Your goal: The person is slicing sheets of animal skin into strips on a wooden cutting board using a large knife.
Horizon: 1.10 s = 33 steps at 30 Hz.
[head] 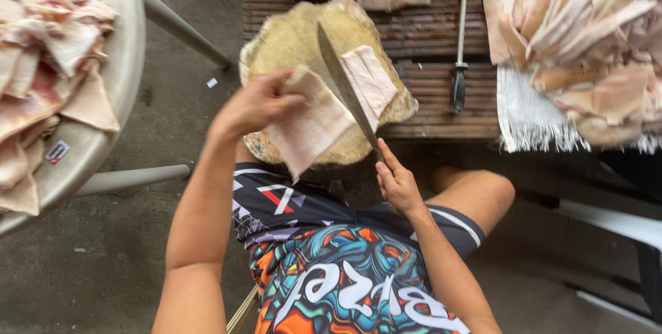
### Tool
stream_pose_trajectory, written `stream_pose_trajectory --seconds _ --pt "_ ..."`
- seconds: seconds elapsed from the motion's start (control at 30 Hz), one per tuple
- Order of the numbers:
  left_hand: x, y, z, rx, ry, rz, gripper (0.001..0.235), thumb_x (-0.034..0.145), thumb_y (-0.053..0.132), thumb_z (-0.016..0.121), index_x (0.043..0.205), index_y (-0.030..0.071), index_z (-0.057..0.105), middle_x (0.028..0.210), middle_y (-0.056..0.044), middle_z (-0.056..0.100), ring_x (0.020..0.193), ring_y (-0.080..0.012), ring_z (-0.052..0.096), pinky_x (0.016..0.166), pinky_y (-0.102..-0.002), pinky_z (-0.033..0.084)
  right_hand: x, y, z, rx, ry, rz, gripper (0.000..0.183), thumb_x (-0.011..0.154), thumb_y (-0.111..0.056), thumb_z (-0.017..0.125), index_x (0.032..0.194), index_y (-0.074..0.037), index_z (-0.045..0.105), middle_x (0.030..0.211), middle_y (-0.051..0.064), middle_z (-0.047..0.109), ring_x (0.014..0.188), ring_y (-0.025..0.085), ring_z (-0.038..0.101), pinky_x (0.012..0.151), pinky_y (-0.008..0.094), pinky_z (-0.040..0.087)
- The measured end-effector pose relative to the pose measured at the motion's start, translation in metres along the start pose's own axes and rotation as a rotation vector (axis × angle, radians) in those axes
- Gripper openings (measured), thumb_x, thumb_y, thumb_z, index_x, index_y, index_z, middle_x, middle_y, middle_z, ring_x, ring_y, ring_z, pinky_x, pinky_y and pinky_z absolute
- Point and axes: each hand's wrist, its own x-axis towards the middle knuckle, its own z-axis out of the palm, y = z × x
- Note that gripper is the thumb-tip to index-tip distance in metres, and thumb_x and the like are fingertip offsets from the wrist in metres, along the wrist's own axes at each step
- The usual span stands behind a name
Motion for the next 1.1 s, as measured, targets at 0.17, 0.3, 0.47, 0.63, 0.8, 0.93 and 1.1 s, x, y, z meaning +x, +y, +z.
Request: stream_pose_trajectory --seconds 0.17,0.3,0.47,0.63,0.8,0.93,1.1 --pt "0.034 -0.048 0.020 0.623 0.087 -0.135 0.070 0.072 0.047 0.091 0.127 0.016 0.063 0.118 -0.011 0.069 0.111 -0.0292 0.063 0.093 -0.050 0.050 0.003 -0.022 -0.003 -0.031 -0.016 -0.012 0.060 0.103 -0.020 0.052 0.160 -0.028 0.036 0.062 -0.001 0.049 0.050 0.008 0.046 0.047 0.025 0.045" --pt "0.015 -0.104 0.022 0.580 0.105 -0.198 0.051 0.078 0.044 0.090 0.109 0.007 0.075 0.105 -0.016 0.076 0.103 -0.0271 0.071 0.089 -0.044 0.056 -0.012 -0.027 0.000 -0.523 0.069 -0.394 0.056 0.104 -0.018 0.059 0.157 -0.023 0.044 0.070 0.009 0.062 0.058 0.021 0.060 0.062 0.032 0.052" --pt "-0.001 -0.157 0.069 -0.271 0.275 0.081 0.031 0.092 0.016 0.076 0.118 0.002 0.065 0.108 -0.010 0.074 0.097 -0.0168 0.069 0.083 -0.032 0.055 -0.039 -0.028 0.037 -0.610 0.076 -0.418 0.055 0.101 -0.019 0.061 0.154 -0.023 0.047 0.081 0.013 0.069 0.069 0.030 0.068 0.067 0.038 0.056" --pt "0.008 -0.174 0.113 -0.945 0.440 0.132 0.032 0.097 -0.004 0.061 0.129 0.001 0.062 0.114 -0.007 0.071 0.099 -0.0119 0.067 0.087 -0.024 0.056 -0.021 -0.040 0.054 -0.724 0.091 -0.431 0.054 0.103 -0.019 0.061 0.155 -0.023 0.047 0.093 0.014 0.071 0.082 0.032 0.071 0.074 0.041 0.057" --pt "0.024 -0.164 0.117 -0.945 0.458 0.182 0.028 0.100 -0.004 0.060 0.127 -0.001 0.063 0.112 -0.007 0.068 0.099 -0.0116 0.063 0.087 -0.025 0.054 -0.037 -0.072 0.027 -0.512 0.049 -0.706 0.060 0.105 -0.008 0.059 0.161 -0.016 0.039 0.095 0.013 0.069 0.077 0.027 0.069 0.072 0.033 0.056" --pt "0.017 -0.160 0.113 -0.934 0.408 0.189 0.025 0.101 -0.004 0.057 0.125 0.000 0.062 0.112 -0.006 0.069 0.100 -0.0112 0.063 0.087 -0.024 0.053 -0.075 -0.090 0.006 -0.370 0.026 -0.829 0.065 0.102 0.002 0.060 0.159 -0.016 0.034 0.075 0.004 0.059 0.058 0.018 0.057 0.059 0.026 0.049" --pt "0.017 -0.158 0.110 -0.855 0.408 0.197 0.025 0.101 -0.003 0.058 0.126 0.000 0.062 0.112 -0.005 0.067 0.101 -0.0103 0.062 0.088 -0.023 0.053 -0.044 -0.058 0.020 -0.540 0.129 -0.757 0.059 0.098 -0.001 0.064 0.152 -0.017 0.046 0.080 0.016 0.059 0.062 0.031 0.060 0.059 0.031 0.047"
